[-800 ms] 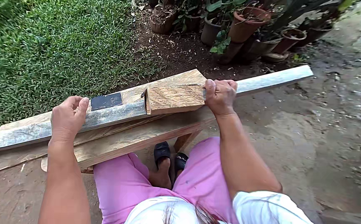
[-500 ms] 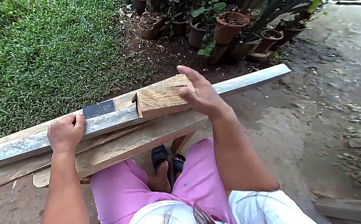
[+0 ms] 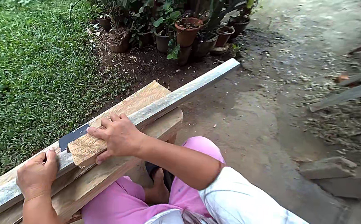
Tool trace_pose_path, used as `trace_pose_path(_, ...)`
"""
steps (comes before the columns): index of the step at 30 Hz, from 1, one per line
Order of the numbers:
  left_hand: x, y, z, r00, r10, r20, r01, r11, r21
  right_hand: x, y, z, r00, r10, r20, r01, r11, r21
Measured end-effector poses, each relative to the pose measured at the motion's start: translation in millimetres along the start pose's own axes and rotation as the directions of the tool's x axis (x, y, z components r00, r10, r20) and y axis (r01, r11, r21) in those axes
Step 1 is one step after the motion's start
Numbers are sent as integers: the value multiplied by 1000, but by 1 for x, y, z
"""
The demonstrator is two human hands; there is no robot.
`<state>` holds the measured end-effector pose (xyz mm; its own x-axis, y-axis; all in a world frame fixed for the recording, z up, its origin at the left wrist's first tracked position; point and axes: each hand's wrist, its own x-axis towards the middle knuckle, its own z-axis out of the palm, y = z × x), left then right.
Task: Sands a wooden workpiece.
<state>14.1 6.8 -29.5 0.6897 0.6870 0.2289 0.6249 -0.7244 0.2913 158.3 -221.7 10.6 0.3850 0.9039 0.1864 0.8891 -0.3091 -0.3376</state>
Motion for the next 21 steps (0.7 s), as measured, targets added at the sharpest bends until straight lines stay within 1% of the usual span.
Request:
trace_pose_path(2, 2, 1, -1, 1000, -10, 7, 10, 1000, -3, -18, 28, -11, 995, 33, -92, -37, 999, -31)
trace_pose_path(4, 1, 3, -2, 1000, -22, 4, 22, 1000, 8, -44, 65, -28, 974, 119, -194, -136, 987, -80)
trace_pose_path(7, -1, 6, -2, 1000, -26, -10, 26, 1000, 3, -86, 127, -57, 906, 323, -274, -365, 924, -117)
trace_pose_path(9, -2, 10, -5, 999, -50, 7, 50, 999, 10, -105, 151, -72, 845, 444, -298, -492, 864, -107)
trace_pose_path(10, -2, 12, -5, 998, -62, 16, 62, 998, 16, -109, 157, -74, 829, 459, -321, -513, 851, -108)
trace_pose_path(12, -2, 14, -5, 997, -78, 22, 78, 997, 24, -105, 152, -70, 825, 449, -342, -510, 853, -109)
trace_pose_path(13, -2, 14, -5, 997, -78, 17, 77, 997, 21, -98, 142, -64, 837, 430, -340, -489, 865, -109)
trace_pose_path(16, -3, 12, -5, 997, -79, 12, 79, 996, 30, -59, 87, -37, 913, 289, -289, -336, 933, -128)
trace_pose_path(19, -4, 10, -5, 997, -77, 21, 76, 996, 36, -15, 23, -9, 973, 159, -170, -175, 981, -83)
trace_pose_path(21, -3, 8, -4, 998, -60, 23, 60, 998, 23, 4, 3, -5, 993, 113, -46, -115, 992, -42)
